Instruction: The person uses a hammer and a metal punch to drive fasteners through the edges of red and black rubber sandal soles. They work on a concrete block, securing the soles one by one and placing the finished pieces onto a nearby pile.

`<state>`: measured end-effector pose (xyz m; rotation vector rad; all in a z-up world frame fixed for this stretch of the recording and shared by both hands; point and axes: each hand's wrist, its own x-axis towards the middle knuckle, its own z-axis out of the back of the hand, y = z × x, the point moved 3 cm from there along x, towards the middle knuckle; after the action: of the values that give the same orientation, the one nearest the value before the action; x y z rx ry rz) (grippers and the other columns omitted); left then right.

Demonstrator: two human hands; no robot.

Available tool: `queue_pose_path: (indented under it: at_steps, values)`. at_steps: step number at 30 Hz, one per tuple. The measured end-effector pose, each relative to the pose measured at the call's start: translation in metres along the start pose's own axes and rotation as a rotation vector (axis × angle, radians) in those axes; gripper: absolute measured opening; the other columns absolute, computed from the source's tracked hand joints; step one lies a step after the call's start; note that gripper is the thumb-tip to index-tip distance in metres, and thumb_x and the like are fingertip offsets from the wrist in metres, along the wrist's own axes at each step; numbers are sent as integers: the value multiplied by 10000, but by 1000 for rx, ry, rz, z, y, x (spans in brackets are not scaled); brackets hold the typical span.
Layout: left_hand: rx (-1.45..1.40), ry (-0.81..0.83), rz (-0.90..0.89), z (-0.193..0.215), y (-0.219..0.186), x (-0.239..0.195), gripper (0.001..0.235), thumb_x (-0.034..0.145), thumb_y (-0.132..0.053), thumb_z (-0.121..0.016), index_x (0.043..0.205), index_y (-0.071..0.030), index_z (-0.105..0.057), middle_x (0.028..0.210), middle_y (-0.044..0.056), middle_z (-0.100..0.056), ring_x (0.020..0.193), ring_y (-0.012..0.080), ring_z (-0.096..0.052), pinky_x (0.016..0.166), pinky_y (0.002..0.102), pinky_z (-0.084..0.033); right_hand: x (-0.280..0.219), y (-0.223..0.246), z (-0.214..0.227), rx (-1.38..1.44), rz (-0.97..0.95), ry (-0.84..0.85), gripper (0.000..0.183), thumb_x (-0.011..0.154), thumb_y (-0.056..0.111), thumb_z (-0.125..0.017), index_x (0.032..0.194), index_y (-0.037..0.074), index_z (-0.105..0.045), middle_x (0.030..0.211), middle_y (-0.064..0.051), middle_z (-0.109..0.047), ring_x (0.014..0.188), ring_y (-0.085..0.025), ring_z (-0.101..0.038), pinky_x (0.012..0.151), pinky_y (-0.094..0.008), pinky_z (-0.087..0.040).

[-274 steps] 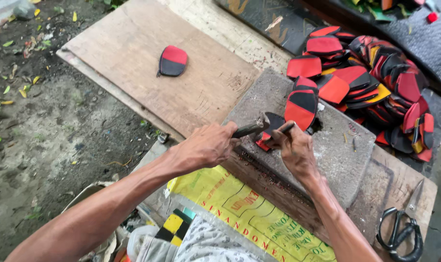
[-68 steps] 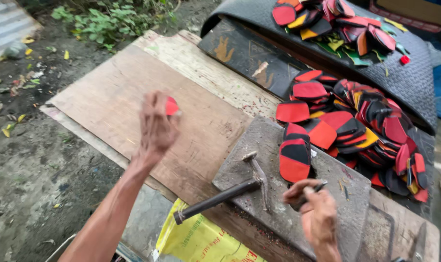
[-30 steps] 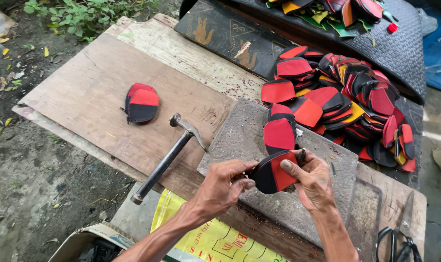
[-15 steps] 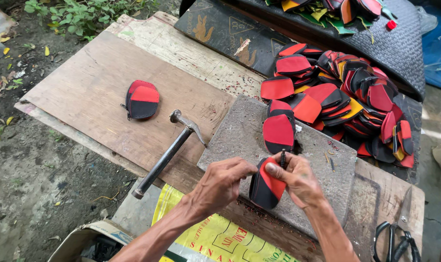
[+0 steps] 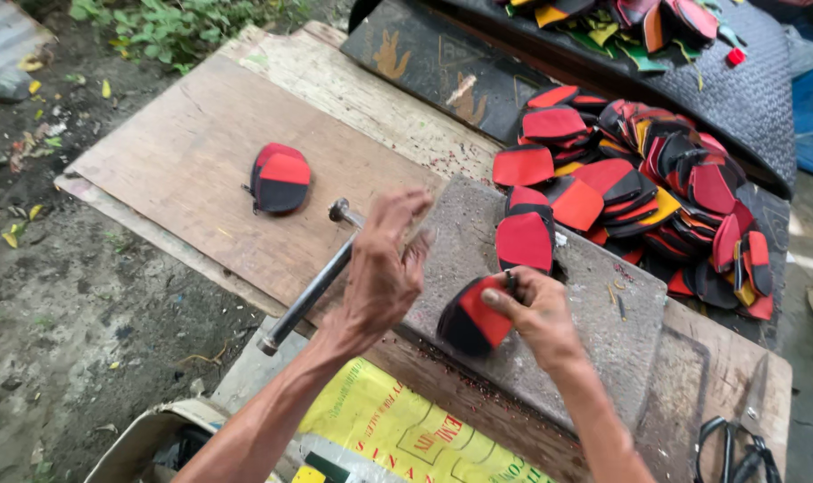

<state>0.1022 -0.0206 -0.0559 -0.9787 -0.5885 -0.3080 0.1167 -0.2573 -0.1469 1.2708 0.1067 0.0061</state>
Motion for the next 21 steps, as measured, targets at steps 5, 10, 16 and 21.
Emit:
queue_pose_path:
  at_steps: [5, 10, 16, 21]
  values:
    - [-114, 160, 356, -3, 24, -14, 240, 952, -79, -657, 1183, -12, -677, 1113, 144, -724, 908, 243, -741, 782, 323, -632, -22, 36, -2, -343, 261, -284, 207, 865, 101, -792, 1039, 42, -696, 903, -112, -702, 815, -258, -623, 733, -376, -502]
    - [-24, 334, 391, -12, 43, -23, 262, 902, -122, -728, 1121, 17, -697, 983, 173, -767, 857, 252, -753, 765, 373, -601, -64, 38, -14, -241, 627, 109, 308, 821, 109, -807, 1089, 35, -676, 1107, -125, -636, 1014, -180, -610, 804, -326, -530]
    - [-55, 602, 564, -37, 30, -38, 408, 839, -222, -806, 1136, -6, -628, 930, 190, -756, 856, 285, -750, 781, 390, -581, -53, -34, 23, 100, -23, -52, 383, 1109, 260, -510, 1158, -25, -761, 966, -93, -696, 875, -175, -595, 784, -321, -505]
    - [12, 624, 300, -50, 32, -36, 426, 708, -137, -871, 1052, 14, -670, 914, 193, -715, 897, 338, -689, 798, 425, -529, -47, -40, 2, 287, -72, 42, 422, 1048, 272, -486, 1156, -83, -688, 992, -100, -736, 858, -168, -672, 777, -322, -573]
